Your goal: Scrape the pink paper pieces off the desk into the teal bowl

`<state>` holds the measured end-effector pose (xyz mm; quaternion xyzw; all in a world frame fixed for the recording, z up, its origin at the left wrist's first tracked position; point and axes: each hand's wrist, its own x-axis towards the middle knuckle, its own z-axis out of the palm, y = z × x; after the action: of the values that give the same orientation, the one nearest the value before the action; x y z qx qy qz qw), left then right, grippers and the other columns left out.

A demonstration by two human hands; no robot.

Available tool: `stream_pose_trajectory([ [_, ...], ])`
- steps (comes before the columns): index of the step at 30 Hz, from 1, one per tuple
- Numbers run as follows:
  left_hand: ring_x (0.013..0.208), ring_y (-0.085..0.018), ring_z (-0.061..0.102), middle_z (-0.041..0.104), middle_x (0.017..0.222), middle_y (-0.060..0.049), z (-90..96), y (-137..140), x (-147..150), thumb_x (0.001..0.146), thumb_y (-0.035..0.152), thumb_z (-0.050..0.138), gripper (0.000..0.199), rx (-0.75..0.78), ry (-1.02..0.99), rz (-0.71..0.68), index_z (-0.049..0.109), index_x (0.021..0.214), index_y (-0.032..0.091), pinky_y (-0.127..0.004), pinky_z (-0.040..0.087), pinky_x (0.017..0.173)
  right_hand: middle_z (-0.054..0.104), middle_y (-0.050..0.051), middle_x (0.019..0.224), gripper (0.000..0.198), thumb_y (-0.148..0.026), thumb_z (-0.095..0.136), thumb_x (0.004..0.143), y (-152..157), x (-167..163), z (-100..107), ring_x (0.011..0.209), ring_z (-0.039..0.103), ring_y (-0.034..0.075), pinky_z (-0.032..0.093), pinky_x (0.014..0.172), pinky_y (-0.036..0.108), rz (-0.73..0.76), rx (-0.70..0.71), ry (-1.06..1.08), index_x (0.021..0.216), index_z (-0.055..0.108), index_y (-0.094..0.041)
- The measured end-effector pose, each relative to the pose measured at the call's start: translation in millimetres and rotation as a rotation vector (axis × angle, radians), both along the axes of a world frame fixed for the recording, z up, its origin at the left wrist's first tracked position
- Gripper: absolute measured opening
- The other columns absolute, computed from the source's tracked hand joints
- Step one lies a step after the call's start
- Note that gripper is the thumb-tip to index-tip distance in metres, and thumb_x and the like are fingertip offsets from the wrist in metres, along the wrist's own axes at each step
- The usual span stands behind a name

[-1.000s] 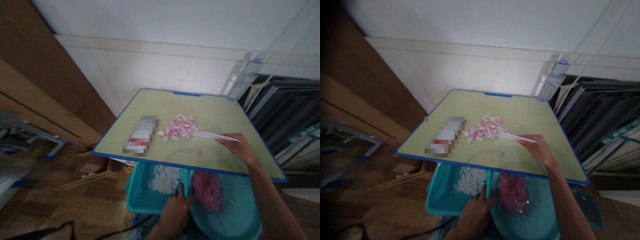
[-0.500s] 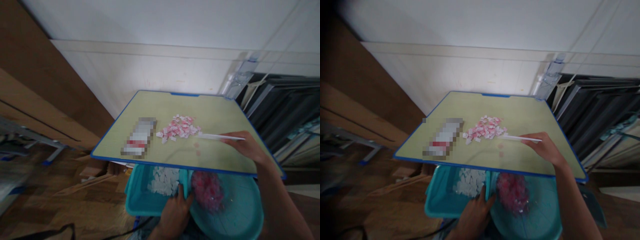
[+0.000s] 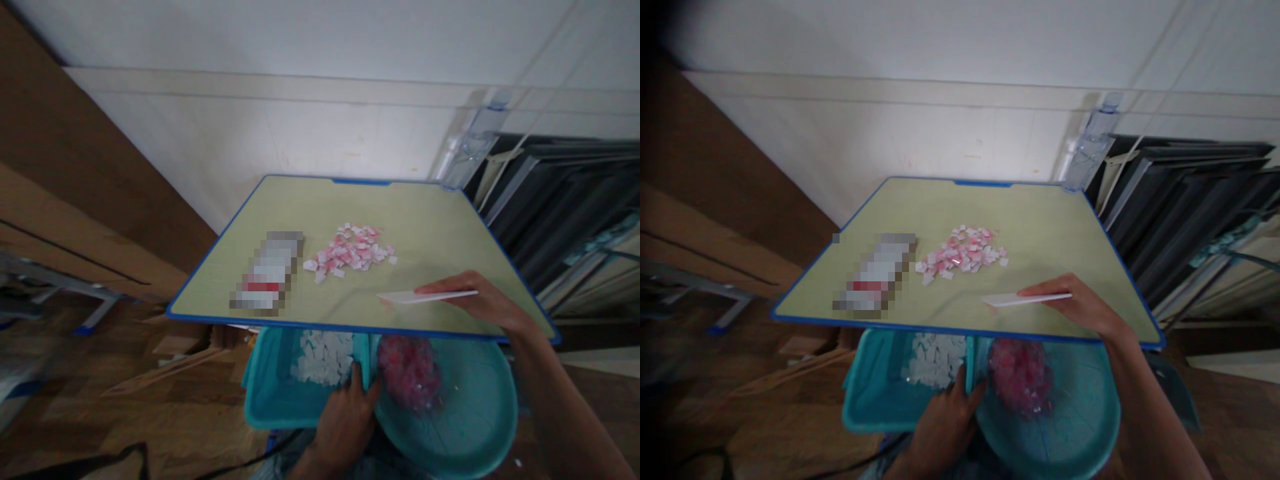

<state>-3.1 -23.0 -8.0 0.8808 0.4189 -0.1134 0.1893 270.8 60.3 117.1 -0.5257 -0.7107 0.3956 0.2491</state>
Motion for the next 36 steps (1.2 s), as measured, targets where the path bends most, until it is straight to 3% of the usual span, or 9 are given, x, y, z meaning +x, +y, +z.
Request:
stream_pose_trajectory([
  [4,0.086,-0.025,0.06,0.03,0.134,-0.021,1.2,-0.1,0.2,0.081,0.015,0.044,0.052,0.018,0.002,0.001,0.035,0.13,0.03,-0.039,0.048,0.07,0.069,0.005,0.101,0.031,-0.042,0.05,0.081,-4.2,8.2,3.3,0.095,0.063,0.024,0.045,0.086,0.029,0.075,-0.028,0.009,0.099,0.071,-0.027],
  [11,0.085,-0.025,0.06,0.029,0.134,-0.02,0.6,-0.3,0.7,0.08,0.012,0.044,0.054,0.007,0.007,0.013,0.036,0.13,0.03,-0.038,0.048,0.071,0.07,0.009,0.097,0.05,-0.064,0.047,0.072,-13.9,20.6,10.0,0.092,0.064,0.028,0.044,0.086,0.032,0.149,-0.106,0.0,0.096,0.072,-0.027],
  [16,0.085,-0.024,0.06,0.031,0.134,-0.02,-2.6,-1.4,-0.1,0.081,0.013,0.042,0.051,0.034,-0.012,0.013,0.037,0.129,0.03,-0.038,0.048,0.07,0.07,0.009,0.098,0.042,-0.057,0.051,0.074,-22.2,33.1,10.1,0.095,0.063,0.026,0.039,0.092,0.031,0.19,-0.135,0.014,0.099,0.071,-0.029],
  [21,0.088,-0.026,0.06,0.031,0.134,-0.021,-0.2,-0.1,-0.1,0.078,0.011,0.044,0.055,0.02,-0.011,0.006,0.036,0.129,0.03,-0.038,0.048,0.071,0.071,0.009,0.095,0.028,-0.044,0.056,0.077,-30.5,47.9,9.7,0.089,0.065,0.027,0.047,0.078,0.029,0.041,-0.222,-0.016,0.093,0.073,-0.028],
  [25,0.087,-0.027,0.061,0.031,0.134,-0.023,-0.7,0.6,0.6,0.076,0.01,0.045,0.058,0.0,-0.004,0.003,0.036,0.13,0.029,-0.04,0.048,0.071,0.071,0.011,0.093,0.026,-0.04,0.057,0.077,-20.3,43.7,11.1,0.088,0.065,0.029,0.048,0.079,0.032,-0.027,-0.082,-0.086,0.088,0.075,-0.024],
  [30,0.09,-0.027,0.06,0.03,0.135,-0.021,-1.1,2.1,2.0,0.077,0.009,0.045,0.058,-0.03,0.044,0.006,0.035,0.13,0.029,-0.04,0.049,0.072,0.072,0.01,0.089,0.038,-0.047,0.053,0.077,12.8,21.8,8.2,0.081,0.066,0.029,0.052,0.073,0.037,-0.288,0.184,-0.203,0.086,0.074,-0.016],
  [33,0.092,-0.028,0.059,0.032,0.134,-0.021,1.6,4.2,3.4,0.078,0.009,0.044,0.058,-0.059,0.07,-0.006,0.035,0.131,0.028,-0.04,0.049,0.072,0.072,0.008,0.088,0.038,-0.047,0.05,0.079,23.2,13.4,7.8,0.079,0.066,0.027,0.051,0.072,0.036,-0.277,0.237,-0.256,0.085,0.073,-0.017],
  [36,0.09,-0.029,0.06,0.035,0.133,-0.022,3.3,5.8,4.4,0.078,0.01,0.044,0.057,-0.084,0.084,-0.017,0.035,0.131,0.028,-0.041,0.05,0.07,0.073,0.008,0.085,0.041,-0.048,0.048,0.08,21.3,6.3,10.1,0.077,0.066,0.027,0.052,0.069,0.036,-0.179,0.181,-0.258,0.084,0.073,-0.015],
])
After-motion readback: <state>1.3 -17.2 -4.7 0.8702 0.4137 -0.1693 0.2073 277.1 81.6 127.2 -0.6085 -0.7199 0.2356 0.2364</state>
